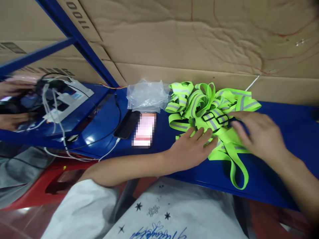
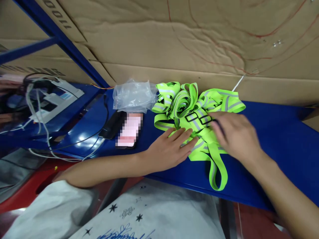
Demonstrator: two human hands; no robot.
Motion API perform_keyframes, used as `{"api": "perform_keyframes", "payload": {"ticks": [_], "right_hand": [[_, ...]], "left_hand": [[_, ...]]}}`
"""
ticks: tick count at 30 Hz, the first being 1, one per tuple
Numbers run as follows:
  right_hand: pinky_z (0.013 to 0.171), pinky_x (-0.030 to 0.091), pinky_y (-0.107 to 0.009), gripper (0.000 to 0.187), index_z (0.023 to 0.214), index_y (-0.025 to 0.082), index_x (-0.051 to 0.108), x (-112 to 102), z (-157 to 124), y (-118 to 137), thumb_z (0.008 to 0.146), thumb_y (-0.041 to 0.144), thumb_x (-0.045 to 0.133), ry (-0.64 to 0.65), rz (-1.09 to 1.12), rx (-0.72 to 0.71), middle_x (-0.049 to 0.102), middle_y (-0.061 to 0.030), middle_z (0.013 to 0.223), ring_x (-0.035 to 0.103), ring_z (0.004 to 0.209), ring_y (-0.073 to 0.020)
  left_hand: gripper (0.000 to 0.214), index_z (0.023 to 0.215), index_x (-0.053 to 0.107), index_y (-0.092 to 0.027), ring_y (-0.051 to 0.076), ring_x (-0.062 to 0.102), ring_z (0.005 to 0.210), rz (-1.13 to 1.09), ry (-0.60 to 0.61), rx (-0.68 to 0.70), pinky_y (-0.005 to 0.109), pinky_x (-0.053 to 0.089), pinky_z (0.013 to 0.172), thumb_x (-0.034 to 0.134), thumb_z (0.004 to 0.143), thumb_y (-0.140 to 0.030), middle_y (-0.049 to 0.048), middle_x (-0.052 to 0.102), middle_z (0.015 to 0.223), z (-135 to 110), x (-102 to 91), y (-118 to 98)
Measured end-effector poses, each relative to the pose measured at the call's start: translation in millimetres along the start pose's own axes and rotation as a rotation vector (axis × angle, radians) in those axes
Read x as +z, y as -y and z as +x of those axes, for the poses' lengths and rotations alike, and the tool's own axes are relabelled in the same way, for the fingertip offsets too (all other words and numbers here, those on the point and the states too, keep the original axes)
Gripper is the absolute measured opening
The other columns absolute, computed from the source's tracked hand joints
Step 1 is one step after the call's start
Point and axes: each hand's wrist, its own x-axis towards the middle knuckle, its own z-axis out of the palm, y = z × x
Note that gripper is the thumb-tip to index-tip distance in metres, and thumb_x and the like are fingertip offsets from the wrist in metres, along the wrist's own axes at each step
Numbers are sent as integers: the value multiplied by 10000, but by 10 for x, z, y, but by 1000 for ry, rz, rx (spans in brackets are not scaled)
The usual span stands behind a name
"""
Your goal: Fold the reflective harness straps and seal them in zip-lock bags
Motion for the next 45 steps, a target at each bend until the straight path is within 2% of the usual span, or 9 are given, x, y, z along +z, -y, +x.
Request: {"api": "perform_keyframes", "payload": {"ticks": [1, 3, 8, 13, 18, 23, 28, 41, 45], "right_hand": [[973, 503, -418, 356, 1353, 163, 647, 47, 26, 120, 1061, 340, 548, 32, 92, -90, 756, -137, 1265, 720, 1144, -309], [970, 508, -426, 339, 1343, 181, 645, 180, 27, 292, 1059, 349, 568, 81, 202, -173, 756, -120, 1270, 719, 1143, -299], [1001, 533, -420, 299, 1317, 196, 653, 422, -74, 305, 1080, 331, 529, 121, 360, -182, 744, -110, 1298, 694, 1238, -271], [1006, 550, -431, 297, 1316, 223, 661, 404, -81, 220, 1078, 320, 513, 107, 414, -117, 757, -100, 1270, 702, 1227, -265], [1003, 560, -440, 281, 1290, 221, 671, 414, -81, 203, 1079, 302, 504, 124, 420, -149, 750, -96, 1285, 699, 1237, -262], [1040, 568, -443, 280, 1246, 243, 716, 417, -56, 191, 1063, 322, 519, 122, 514, -84, 764, -81, 1262, 708, 1217, -253], [1038, 579, -419, 265, 1197, 237, 728, 390, -30, 196, 1066, 335, 519, 109, 573, -29, 776, -75, 1221, 720, 1184, -232], [1050, 550, -432, 287, 1273, 250, 692, 388, -105, 163, 1080, 305, 487, 156, 493, -105, 755, -69, 1277, 698, 1236, -244], [1034, 544, -427, 317, 1313, 237, 685, 375, -110, 150, 1072, 264, 481, 108, 477, -108, 753, -79, 1289, 697, 1237, -256]], "left_hand": [[427, 1475, 530, -145, 315, 619, 1293, -18, 20, 9, 467, 516, 1024, 415, 1092, -294, 162, 599, 1464, -8, 35, 12], [410, 1432, 550, -149, 303, 626, 1260, -45, 50, 27, 457, 501, 1022, 416, 1099, -347, 154, 630, 1385, -45, 113, 44], [478, 1432, 533, -145, 293, 660, 1126, -40, 79, 95, 455, 474, 967, 490, 1080, -465, 127, 668, 1245, -122, 246, 140], [376, 1406, 553, -159, 280, 672, 1072, -15, 86, 97, 438, 452, 911, 460, 1095, -348, 108, 676, 1186, -86, 277, 149], [393, 1451, 523, -141, 280, 670, 1074, -14, 83, 81, 446, 448, 923, 436, 1090, -271, 108, 673, 1188, -92, 284, 133], [411, 1470, 519, -129, 288, 656, 1095, 4, 66, 115, 450, 440, 903, 409, 1086, -226, 129, 665, 1211, -121, 303, 146], [396, 1440, 545, -132, 286, 662, 1059, -1, 54, 133, 440, 424, 897, 389, 1097, -254, 121, 672, 1185, -102, 320, 163], [393, 1442, 552, -150, 270, 667, 1077, -37, 66, 125, 431, 409, 936, 422, 1093, -274, 113, 672, 1210, -81, 321, 173], [401, 1455, 544, -153, 271, 666, 1076, -38, 69, 119, 430, 401, 931, 405, 1102, -282, 110, 667, 1210, -93, 314, 166]]}}
